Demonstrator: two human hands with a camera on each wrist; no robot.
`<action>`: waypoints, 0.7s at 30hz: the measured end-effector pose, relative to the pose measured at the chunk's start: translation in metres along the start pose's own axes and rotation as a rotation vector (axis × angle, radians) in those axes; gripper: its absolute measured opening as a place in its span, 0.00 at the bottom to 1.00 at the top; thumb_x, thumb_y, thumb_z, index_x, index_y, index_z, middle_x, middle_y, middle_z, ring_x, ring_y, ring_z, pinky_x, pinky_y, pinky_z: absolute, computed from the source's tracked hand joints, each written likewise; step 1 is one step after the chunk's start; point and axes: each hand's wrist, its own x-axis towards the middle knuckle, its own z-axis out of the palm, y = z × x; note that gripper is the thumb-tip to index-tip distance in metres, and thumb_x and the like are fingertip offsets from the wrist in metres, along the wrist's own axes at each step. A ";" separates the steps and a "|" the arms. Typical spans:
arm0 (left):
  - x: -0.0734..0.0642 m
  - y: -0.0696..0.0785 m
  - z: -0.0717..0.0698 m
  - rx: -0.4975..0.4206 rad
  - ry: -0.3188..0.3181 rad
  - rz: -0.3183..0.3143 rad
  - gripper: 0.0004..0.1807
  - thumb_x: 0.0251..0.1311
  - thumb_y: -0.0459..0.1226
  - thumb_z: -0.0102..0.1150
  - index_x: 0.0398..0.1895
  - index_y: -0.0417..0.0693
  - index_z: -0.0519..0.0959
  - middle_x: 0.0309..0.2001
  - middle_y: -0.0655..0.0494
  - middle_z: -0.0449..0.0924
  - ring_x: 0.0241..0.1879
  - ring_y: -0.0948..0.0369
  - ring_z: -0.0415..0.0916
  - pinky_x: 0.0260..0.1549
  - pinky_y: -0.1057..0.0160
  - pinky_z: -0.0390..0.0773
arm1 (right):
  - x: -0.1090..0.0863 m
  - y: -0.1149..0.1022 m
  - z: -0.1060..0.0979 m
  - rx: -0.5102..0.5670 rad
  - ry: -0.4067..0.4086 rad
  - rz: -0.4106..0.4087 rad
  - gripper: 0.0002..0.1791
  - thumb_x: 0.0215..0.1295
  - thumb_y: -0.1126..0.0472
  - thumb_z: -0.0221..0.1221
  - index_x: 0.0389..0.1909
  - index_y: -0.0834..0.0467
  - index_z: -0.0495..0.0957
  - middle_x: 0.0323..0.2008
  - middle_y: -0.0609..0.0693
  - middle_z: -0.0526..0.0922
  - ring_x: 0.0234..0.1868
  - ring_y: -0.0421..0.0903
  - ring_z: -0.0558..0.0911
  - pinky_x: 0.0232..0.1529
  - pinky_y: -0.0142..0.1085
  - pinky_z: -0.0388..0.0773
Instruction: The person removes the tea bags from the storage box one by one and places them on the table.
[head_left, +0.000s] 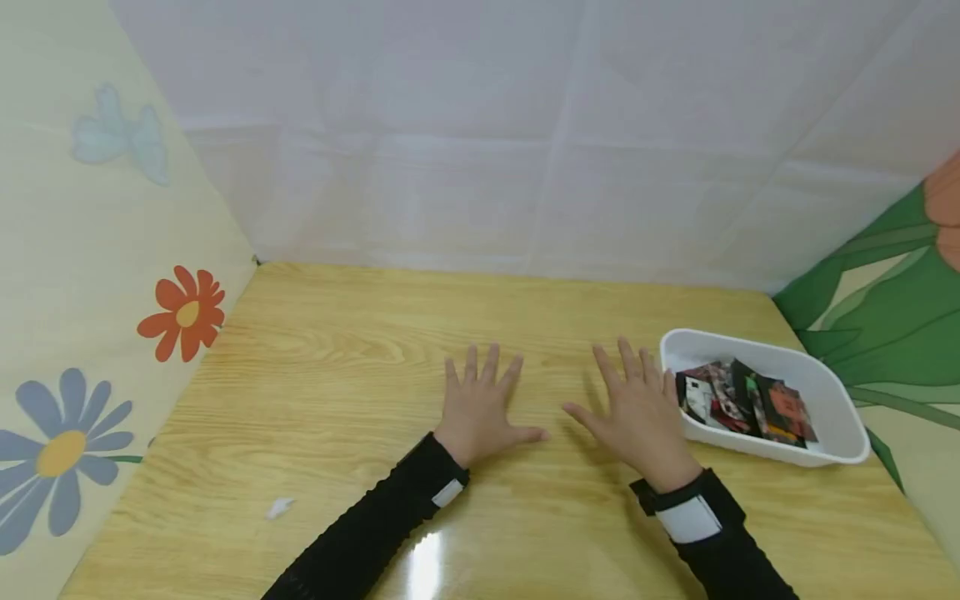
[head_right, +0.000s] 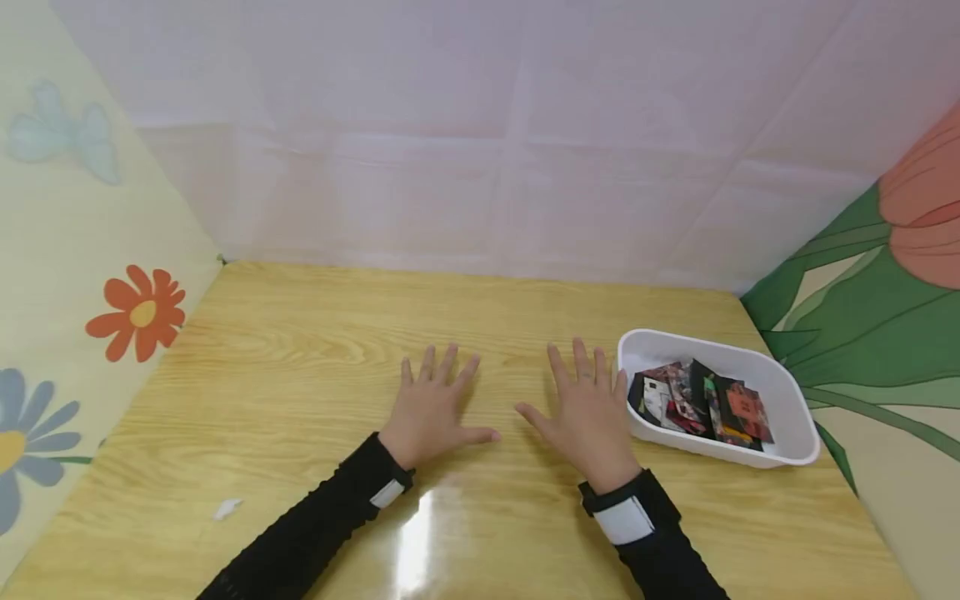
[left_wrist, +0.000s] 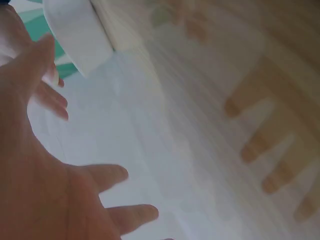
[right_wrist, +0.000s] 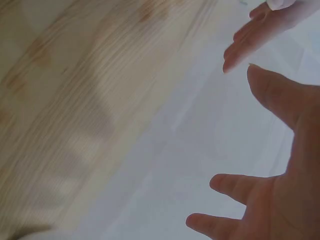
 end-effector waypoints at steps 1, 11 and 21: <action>0.002 0.005 0.001 -0.004 -0.006 0.000 0.62 0.40 0.83 0.34 0.78 0.62 0.45 0.77 0.47 0.40 0.74 0.41 0.40 0.63 0.34 0.42 | -0.003 0.004 -0.002 0.016 0.010 0.012 0.54 0.56 0.25 0.50 0.74 0.56 0.56 0.73 0.66 0.50 0.71 0.72 0.49 0.62 0.68 0.42; 0.011 0.059 0.003 -0.034 -0.048 0.083 0.48 0.58 0.72 0.36 0.77 0.59 0.51 0.75 0.50 0.50 0.73 0.46 0.51 0.65 0.40 0.48 | -0.027 0.062 -0.020 0.071 0.086 0.129 0.49 0.63 0.33 0.52 0.73 0.63 0.54 0.70 0.73 0.52 0.67 0.76 0.52 0.58 0.70 0.45; 0.017 0.093 0.002 -0.130 -0.049 0.205 0.42 0.63 0.66 0.37 0.76 0.59 0.54 0.74 0.52 0.54 0.72 0.49 0.54 0.66 0.44 0.52 | -0.050 0.109 -0.023 0.074 0.118 0.187 0.45 0.66 0.37 0.52 0.71 0.66 0.58 0.66 0.77 0.55 0.64 0.79 0.55 0.59 0.68 0.46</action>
